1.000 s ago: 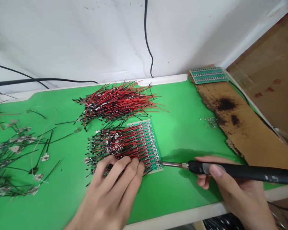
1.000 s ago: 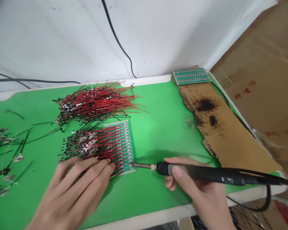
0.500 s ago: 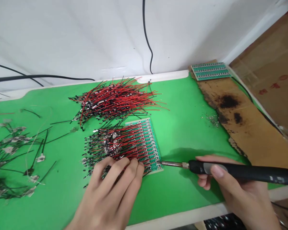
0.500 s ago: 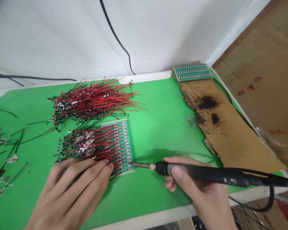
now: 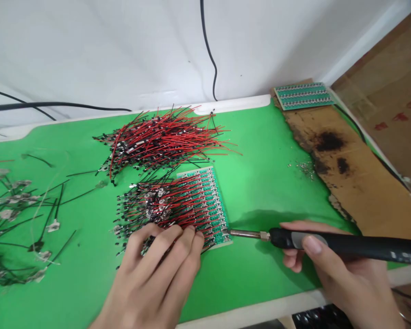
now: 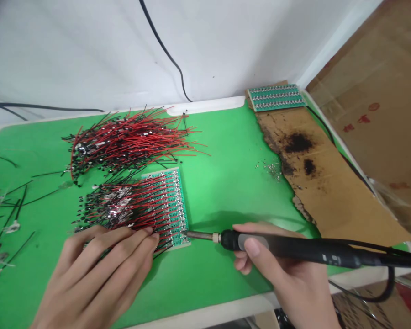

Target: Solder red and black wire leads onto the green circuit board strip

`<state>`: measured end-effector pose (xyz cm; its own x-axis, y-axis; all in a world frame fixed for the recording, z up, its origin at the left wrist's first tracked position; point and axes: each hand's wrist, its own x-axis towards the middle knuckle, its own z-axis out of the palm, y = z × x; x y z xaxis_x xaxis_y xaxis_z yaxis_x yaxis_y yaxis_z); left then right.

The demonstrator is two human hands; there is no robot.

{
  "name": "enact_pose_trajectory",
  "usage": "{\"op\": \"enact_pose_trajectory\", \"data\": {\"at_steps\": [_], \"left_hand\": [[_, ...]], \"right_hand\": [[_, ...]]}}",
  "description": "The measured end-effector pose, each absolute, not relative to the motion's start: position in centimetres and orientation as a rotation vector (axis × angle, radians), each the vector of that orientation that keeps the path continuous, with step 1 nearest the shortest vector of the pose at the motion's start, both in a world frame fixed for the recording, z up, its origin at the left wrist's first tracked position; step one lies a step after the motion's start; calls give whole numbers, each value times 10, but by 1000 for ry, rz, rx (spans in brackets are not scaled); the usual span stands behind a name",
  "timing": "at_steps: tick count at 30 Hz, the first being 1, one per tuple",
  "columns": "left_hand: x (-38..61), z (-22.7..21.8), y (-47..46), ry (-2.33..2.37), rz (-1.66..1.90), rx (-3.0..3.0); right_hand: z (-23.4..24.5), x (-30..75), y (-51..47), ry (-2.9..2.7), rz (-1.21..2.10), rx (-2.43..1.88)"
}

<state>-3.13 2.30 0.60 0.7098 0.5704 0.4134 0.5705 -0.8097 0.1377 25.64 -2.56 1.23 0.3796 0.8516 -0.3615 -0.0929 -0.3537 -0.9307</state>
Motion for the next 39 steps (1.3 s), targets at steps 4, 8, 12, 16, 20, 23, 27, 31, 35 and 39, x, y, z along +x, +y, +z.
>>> {"op": "enact_pose_trajectory", "data": {"at_steps": [4, 8, 12, 16, 20, 23, 27, 31, 35, 39], "left_hand": [[-31, 6, 24, -974, -704, -2900], [-30, 7, 24, -981, -707, -2901], [-29, 6, 23, -978, -701, -2902], [-27, 5, 23, -1013, -754, -2863], [-25, 5, 25, -1019, -766, -2851], [-25, 5, 24, -1024, -784, -2847], [-25, 5, 23, -1036, -775, -2853], [-26, 4, 24, -1032, -773, -2849], [-27, 5, 24, -1022, -765, -2845], [-27, 7, 22, -998, -754, -2843]], "right_hand": [[7, 261, -27, -786, 1157, -1563], [8, 260, -27, -743, 1144, -1607], [14, 254, -27, -681, 1142, -1629], [15, 253, -26, -688, 1132, -1644], [15, 254, -27, -689, 1140, -1652], [15, 253, -26, -692, 1132, -1653], [14, 252, -26, -669, 1137, -1636], [15, 253, -27, -676, 1151, -1635], [16, 252, -27, -662, 1145, -1647], [15, 252, -28, -681, 1134, -1640]]}}
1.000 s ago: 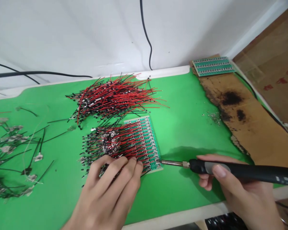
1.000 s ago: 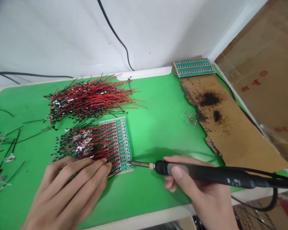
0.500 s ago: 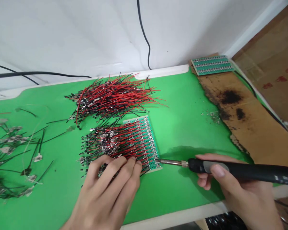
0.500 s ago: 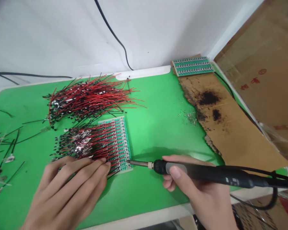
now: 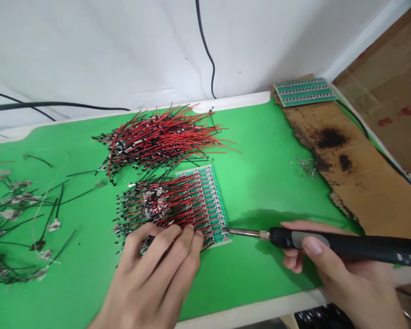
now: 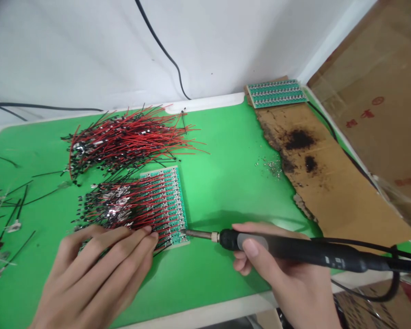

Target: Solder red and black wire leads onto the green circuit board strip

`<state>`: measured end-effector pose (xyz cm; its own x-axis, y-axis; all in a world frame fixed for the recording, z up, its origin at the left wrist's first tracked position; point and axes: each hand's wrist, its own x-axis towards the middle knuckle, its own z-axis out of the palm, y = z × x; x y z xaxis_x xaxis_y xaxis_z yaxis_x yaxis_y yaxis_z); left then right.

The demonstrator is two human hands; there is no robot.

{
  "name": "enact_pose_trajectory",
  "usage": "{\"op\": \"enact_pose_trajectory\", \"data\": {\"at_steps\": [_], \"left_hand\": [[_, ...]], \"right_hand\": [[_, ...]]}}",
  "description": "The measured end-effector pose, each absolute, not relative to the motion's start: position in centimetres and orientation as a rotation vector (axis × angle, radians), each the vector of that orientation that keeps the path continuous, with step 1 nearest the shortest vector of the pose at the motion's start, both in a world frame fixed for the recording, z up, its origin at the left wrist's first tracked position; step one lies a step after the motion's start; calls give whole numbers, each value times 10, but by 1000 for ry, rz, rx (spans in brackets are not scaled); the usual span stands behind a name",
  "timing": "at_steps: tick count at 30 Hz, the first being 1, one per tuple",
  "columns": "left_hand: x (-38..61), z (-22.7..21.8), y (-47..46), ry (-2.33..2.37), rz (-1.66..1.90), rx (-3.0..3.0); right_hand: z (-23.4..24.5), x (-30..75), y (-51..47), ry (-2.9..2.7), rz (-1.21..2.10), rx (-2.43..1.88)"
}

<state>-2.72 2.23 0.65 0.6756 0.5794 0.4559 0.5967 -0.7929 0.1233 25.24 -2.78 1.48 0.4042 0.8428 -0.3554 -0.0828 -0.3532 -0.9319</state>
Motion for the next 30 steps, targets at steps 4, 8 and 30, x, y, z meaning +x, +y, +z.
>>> {"op": "enact_pose_trajectory", "data": {"at_steps": [4, 8, 30], "left_hand": [[-26, 7, 24, -992, -754, -2840], [-25, 9, 24, -993, -738, -2851], [-25, 10, 25, -994, -726, -2858]], "right_hand": [[7, 264, -27, -866, 1120, -1558], [-1, 277, -25, -1065, 1129, -1458], [6, 267, -25, -877, 1125, -1554]]}}
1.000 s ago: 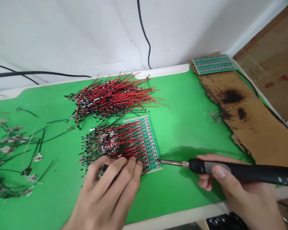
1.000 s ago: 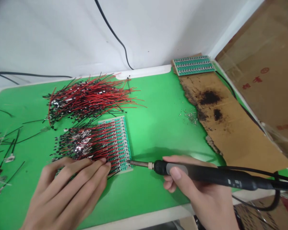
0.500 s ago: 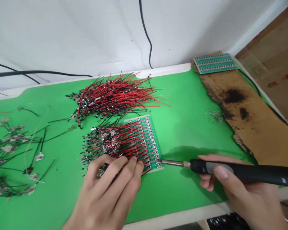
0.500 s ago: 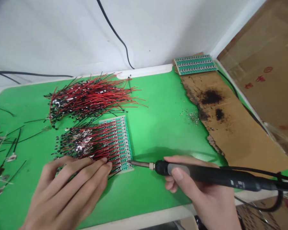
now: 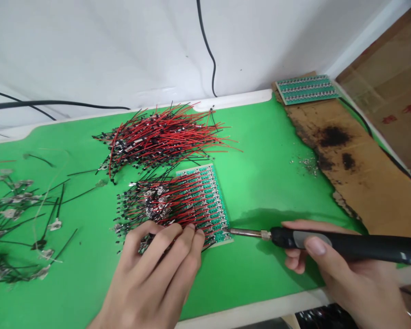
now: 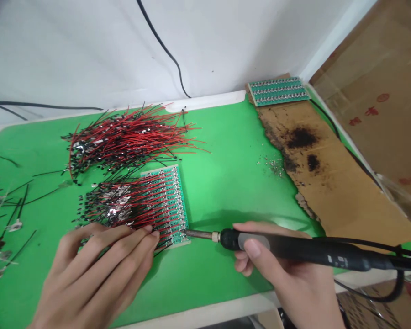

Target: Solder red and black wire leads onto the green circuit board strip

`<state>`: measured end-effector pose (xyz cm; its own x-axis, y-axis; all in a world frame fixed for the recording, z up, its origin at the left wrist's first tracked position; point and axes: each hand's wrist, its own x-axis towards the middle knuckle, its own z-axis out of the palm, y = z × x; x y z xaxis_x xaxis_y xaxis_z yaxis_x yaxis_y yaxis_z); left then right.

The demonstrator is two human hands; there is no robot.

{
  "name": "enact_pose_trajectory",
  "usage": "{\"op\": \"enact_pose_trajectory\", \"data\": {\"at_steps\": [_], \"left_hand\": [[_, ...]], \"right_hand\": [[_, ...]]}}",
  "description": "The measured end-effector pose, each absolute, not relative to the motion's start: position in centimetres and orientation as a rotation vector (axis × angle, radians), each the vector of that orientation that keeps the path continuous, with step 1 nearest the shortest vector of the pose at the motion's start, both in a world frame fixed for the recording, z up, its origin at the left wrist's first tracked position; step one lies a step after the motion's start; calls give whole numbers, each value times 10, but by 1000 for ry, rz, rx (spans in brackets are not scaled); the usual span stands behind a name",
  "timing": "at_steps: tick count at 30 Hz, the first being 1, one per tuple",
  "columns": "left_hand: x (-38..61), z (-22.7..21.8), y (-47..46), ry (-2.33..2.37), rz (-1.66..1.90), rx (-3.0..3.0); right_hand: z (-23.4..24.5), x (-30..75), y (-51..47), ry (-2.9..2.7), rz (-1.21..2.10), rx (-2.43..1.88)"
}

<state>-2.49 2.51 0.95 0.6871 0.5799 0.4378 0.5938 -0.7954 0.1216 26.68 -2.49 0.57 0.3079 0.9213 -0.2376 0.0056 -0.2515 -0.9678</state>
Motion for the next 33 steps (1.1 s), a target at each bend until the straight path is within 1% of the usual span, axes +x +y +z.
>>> {"op": "enact_pose_trajectory", "data": {"at_steps": [7, 13, 33], "left_hand": [[-25, 10, 24, -990, -724, -2864], [-26, 10, 24, -1000, -701, -2863], [-26, 9, 23, -991, -720, -2870]], "right_hand": [[1, 281, -27, -1067, 1184, -1474], [-2, 282, -27, -1122, 1155, -1443], [-4, 285, -28, -1116, 1164, -1458]]}}
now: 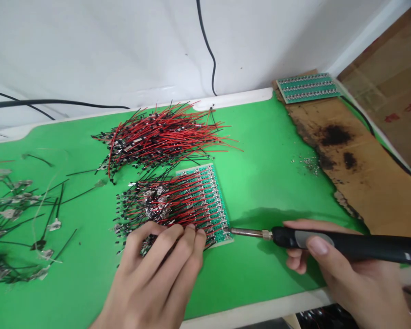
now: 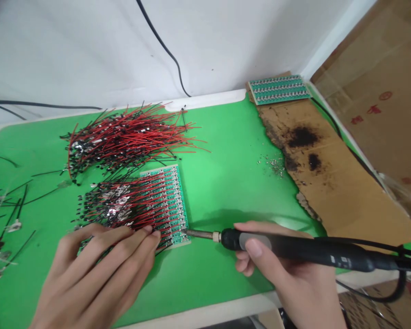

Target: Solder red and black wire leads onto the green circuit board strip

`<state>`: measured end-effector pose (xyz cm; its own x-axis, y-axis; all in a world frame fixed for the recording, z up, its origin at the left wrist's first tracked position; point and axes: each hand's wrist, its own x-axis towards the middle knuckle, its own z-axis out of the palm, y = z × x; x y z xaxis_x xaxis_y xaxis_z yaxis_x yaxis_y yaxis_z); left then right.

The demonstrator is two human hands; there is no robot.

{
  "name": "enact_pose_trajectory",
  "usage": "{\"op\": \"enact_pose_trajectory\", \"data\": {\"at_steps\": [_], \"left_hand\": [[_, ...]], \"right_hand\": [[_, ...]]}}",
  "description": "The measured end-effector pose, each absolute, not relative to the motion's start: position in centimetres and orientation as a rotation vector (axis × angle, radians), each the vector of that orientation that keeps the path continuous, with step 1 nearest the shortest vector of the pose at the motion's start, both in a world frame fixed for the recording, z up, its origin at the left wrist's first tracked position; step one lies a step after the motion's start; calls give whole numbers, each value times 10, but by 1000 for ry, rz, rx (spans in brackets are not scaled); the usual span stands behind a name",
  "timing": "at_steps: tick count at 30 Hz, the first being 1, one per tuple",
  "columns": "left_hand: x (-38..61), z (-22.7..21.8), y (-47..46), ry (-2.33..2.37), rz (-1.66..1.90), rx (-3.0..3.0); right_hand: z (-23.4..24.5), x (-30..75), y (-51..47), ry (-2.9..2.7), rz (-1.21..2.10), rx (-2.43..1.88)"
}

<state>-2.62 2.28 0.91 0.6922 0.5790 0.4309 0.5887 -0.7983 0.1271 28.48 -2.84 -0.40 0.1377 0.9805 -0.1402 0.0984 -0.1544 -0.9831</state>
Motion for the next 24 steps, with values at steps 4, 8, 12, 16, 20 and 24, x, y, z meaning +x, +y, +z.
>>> {"op": "enact_pose_trajectory", "data": {"at_steps": [4, 8, 12, 16, 20, 24], "left_hand": [[-26, 9, 23, -993, -699, -2874], [-26, 9, 23, -1001, -710, -2876], [-26, 7, 24, -1007, -720, -2868], [-26, 7, 24, -1004, -701, -2868], [-25, 10, 24, -991, -698, -2871], [-25, 11, 24, -1014, -715, -2877]], "right_hand": [[-3, 284, -27, -1095, 1181, -1456], [-1, 276, -26, -1030, 1177, -1464], [1, 270, -28, -890, 1137, -1544], [-2, 278, -29, -995, 1187, -1470], [-5, 286, -29, -1076, 1215, -1431], [-4, 284, -28, -1067, 1209, -1452]]}}
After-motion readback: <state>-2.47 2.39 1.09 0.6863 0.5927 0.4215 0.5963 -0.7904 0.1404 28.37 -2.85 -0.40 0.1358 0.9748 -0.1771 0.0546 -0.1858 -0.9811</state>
